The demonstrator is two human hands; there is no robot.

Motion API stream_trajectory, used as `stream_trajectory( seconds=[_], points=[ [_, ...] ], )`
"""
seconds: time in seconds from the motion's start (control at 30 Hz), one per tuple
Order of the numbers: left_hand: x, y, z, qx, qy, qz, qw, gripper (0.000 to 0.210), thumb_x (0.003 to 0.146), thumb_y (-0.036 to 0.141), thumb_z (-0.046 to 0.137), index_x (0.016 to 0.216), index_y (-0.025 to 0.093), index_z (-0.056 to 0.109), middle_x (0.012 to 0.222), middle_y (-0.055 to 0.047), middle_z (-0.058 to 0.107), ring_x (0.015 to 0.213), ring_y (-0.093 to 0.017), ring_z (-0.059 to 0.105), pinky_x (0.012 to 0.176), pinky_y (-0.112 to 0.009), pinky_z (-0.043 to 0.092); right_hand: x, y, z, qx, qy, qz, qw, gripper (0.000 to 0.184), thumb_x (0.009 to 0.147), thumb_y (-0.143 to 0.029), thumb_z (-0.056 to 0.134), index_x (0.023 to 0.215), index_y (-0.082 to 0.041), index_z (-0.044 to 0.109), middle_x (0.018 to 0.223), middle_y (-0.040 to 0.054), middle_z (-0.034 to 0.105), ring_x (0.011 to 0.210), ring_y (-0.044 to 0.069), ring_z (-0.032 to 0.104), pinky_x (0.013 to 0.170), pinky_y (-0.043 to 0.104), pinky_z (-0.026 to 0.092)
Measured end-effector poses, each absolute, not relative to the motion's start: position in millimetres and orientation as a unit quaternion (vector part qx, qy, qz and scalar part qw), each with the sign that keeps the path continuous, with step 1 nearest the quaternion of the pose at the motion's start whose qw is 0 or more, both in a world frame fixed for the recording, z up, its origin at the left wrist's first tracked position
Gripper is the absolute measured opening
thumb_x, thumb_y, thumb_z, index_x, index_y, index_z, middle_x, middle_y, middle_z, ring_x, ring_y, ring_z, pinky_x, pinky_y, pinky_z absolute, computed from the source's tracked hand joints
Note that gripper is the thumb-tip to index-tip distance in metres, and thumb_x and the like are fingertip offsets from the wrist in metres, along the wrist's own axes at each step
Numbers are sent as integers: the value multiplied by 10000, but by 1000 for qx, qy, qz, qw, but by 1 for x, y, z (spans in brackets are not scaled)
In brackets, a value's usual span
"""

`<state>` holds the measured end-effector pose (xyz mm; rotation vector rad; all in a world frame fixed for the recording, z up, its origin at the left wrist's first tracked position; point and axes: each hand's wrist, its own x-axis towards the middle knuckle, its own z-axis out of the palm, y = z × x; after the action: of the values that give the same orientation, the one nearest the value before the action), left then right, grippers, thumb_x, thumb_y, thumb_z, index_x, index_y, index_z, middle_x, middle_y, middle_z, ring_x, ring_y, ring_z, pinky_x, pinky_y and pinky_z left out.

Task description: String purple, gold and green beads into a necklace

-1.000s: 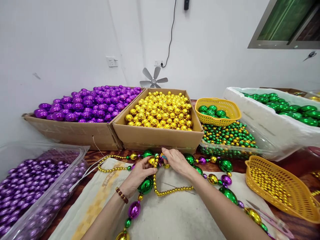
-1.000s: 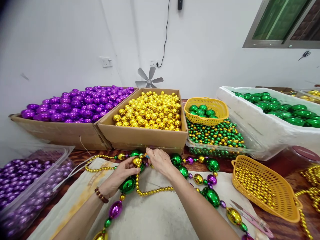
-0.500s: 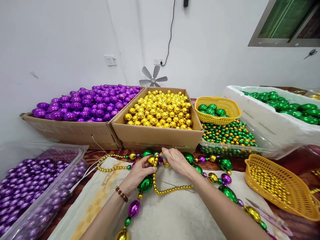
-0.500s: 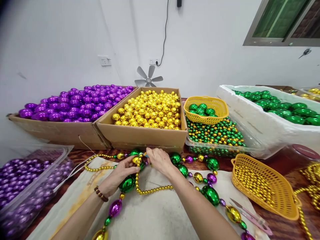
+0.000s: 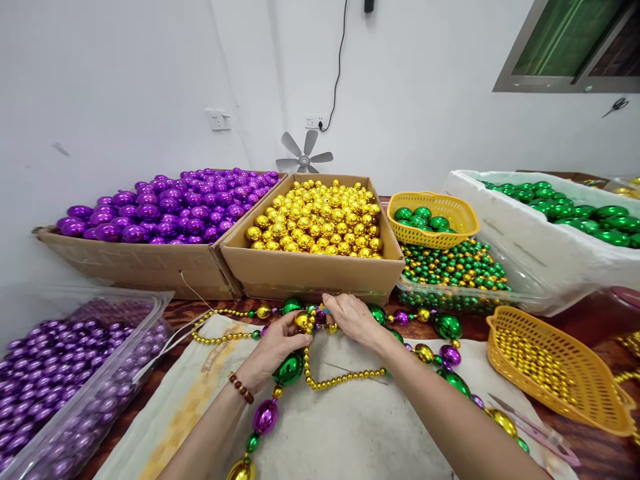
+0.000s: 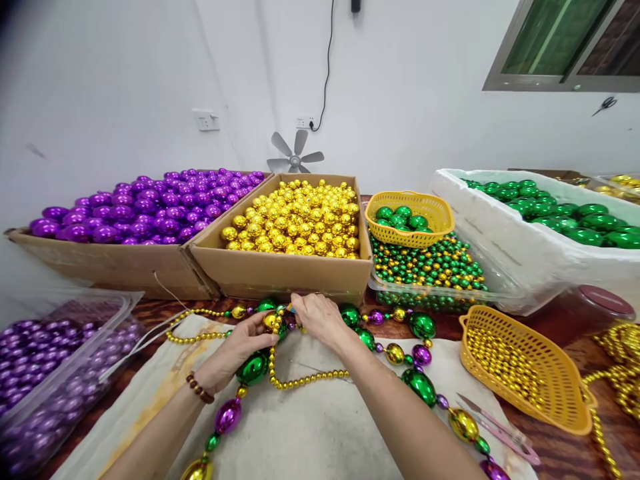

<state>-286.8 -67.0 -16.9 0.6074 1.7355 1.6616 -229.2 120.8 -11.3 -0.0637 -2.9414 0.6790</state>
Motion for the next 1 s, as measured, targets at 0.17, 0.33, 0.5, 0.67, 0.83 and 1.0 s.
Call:
stream_trajectory(
  seconds=[0.17, 0.33, 0.5, 0.67, 0.83, 1.0],
  points=[
    [-286, -67, -16, 237, 675, 621, 320, 452, 721, 170, 670, 1169, 170, 605, 1005, -26, 693, 825, -154, 585, 725, -238, 423, -230, 121, -13, -17, -974, 219, 51, 406, 1009, -309, 316, 828, -201, 662, 698, 33, 667, 689, 193, 592, 597, 268, 293],
    [-286, -66, -14, 222, 682, 621, 315, 480, 701, 186, 692, 1172, 162, 600, 997, -30, 697, 844, -167, 599, 774, -263, 443, -231, 123, -14, -11, -976, 212, 52, 360, 1004, -317, 323, 919, -221, 660, 720, 36, 681, 684, 201, 587, 576, 266, 272],
    [-290, -66, -22, 217, 683, 621, 318, 513, 687, 200, 710, 1184, 166, 589, 1062, -46, 696, 967, -196, 615, 839, -275, 453, -230, 125, -15, -13, -974, 219, 52, 400, 1013, -326, 290, 897, -222, 659, 701, 26, 679, 663, 192, 583, 570, 261, 267],
    [-290, -65, -24, 215, 693, 614, 310, 528, 674, 217, 724, 1185, 175, 598, 1079, -52, 697, 988, -212, 620, 855, -295, 462, -230, 125, -18, -21, -971, 233, 53, 455, 1017, -351, 269, 846, -216, 669, 673, 24, 667, 657, 186, 590, 577, 259, 282],
    [-287, -64, -17, 212, 700, 613, 300, 545, 662, 223, 731, 1189, 170, 600, 1076, -51, 692, 967, -208, 615, 849, -298, 461, -230, 126, -21, -24, -967, 249, 53, 441, 1011, -345, 303, 817, -215, 677, 665, 16, 661, 660, 180, 595, 605, 251, 319],
    [-285, -63, -15, 208, 710, 603, 298, 558, 661, 227, 730, 1198, 163, 595, 1055, -56, 692, 978, -221, 609, 858, -309, 459, -230, 126, -24, -16, -962, 266, 54, 453, 1007, -327, 315, 762, -205, 676, 651, 13, 651, 663, 175, 605, 647, 245, 352]
  ],
)
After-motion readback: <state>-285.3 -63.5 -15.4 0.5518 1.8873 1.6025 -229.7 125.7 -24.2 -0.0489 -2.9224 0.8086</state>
